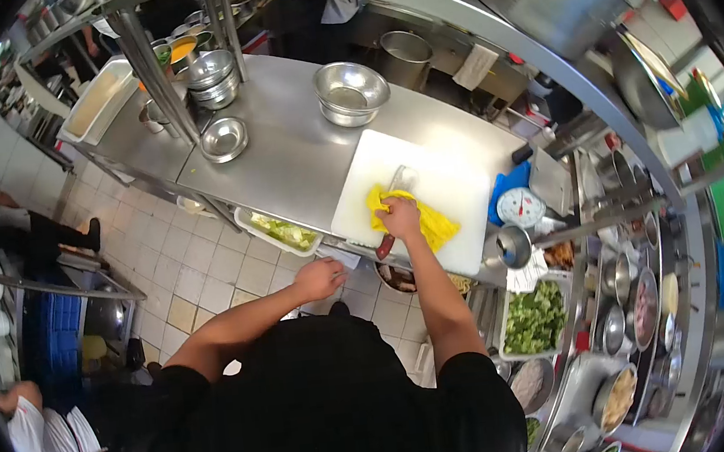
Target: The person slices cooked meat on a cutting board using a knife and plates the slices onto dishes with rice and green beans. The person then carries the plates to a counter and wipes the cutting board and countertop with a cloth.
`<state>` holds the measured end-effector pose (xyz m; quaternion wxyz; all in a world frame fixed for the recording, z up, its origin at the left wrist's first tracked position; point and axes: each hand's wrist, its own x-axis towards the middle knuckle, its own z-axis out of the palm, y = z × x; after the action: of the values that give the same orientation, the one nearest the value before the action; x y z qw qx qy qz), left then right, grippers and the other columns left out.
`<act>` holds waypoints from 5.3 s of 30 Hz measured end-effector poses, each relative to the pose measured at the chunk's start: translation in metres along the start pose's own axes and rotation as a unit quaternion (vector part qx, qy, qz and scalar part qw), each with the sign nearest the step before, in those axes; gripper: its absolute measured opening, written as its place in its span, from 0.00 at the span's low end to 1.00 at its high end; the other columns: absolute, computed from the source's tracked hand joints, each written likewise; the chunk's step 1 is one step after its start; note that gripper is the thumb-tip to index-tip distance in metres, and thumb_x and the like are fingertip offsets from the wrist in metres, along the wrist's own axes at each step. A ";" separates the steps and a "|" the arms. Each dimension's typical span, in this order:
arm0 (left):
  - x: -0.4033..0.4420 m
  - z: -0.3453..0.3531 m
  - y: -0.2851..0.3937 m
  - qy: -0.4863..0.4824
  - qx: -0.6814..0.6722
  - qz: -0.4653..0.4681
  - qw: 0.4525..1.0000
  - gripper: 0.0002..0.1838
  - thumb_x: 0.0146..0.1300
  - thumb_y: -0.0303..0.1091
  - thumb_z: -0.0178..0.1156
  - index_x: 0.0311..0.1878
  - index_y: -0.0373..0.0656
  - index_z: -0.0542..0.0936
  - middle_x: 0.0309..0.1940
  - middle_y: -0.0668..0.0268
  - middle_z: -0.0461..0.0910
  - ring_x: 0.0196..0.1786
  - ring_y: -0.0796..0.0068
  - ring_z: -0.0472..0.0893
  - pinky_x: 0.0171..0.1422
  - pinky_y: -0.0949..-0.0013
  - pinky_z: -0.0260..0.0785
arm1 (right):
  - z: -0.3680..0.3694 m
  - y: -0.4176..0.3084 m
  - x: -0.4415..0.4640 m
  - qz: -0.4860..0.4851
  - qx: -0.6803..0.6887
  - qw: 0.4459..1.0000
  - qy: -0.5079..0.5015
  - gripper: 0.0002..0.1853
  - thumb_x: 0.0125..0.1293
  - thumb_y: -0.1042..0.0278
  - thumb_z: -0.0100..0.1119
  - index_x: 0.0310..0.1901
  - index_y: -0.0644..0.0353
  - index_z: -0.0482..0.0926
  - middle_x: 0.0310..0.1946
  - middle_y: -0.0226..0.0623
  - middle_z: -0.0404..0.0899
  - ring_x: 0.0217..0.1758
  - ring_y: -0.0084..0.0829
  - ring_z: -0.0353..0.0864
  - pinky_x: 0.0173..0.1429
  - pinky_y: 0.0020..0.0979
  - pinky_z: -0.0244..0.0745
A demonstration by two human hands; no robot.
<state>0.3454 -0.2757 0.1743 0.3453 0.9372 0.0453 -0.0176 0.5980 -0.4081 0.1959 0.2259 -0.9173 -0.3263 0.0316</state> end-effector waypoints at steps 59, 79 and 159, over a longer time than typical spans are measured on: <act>-0.158 -0.206 -0.161 0.102 -0.693 -0.138 0.700 0.15 0.73 0.46 0.55 0.56 0.52 0.78 0.57 0.75 0.78 0.59 0.79 0.74 0.58 0.66 0.70 | 0.143 -0.361 -0.040 0.034 0.459 0.809 -0.366 0.10 0.64 0.75 0.64 0.46 0.68 0.83 0.40 0.38 0.85 0.42 0.24 0.84 0.49 0.25 0.77; -0.107 -0.162 -0.068 0.156 -0.721 -0.152 0.658 0.20 0.73 0.45 0.54 0.62 0.48 0.74 0.58 0.69 0.77 0.56 0.73 0.78 0.60 0.64 0.72 | 0.098 -0.267 -0.020 0.059 0.575 0.669 -0.466 0.19 0.64 0.79 0.61 0.57 0.64 0.76 0.52 0.38 0.81 0.54 0.29 0.81 0.57 0.29 0.76; -0.484 -0.329 -0.090 0.436 -0.628 0.452 0.460 0.41 0.68 0.70 0.44 0.78 0.64 0.51 0.73 0.54 0.58 0.61 0.45 0.72 0.52 0.53 0.77 | 0.398 -0.189 0.005 -0.291 -0.118 0.696 -0.645 0.19 0.65 0.49 0.55 0.30 0.58 0.83 0.29 0.45 0.84 0.28 0.45 0.84 0.34 0.44 0.79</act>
<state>-0.1440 -0.0290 0.3973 0.7355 0.2425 -0.2414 0.5848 0.4101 -0.1188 -0.0778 -0.1524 -0.5500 -0.6440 0.5095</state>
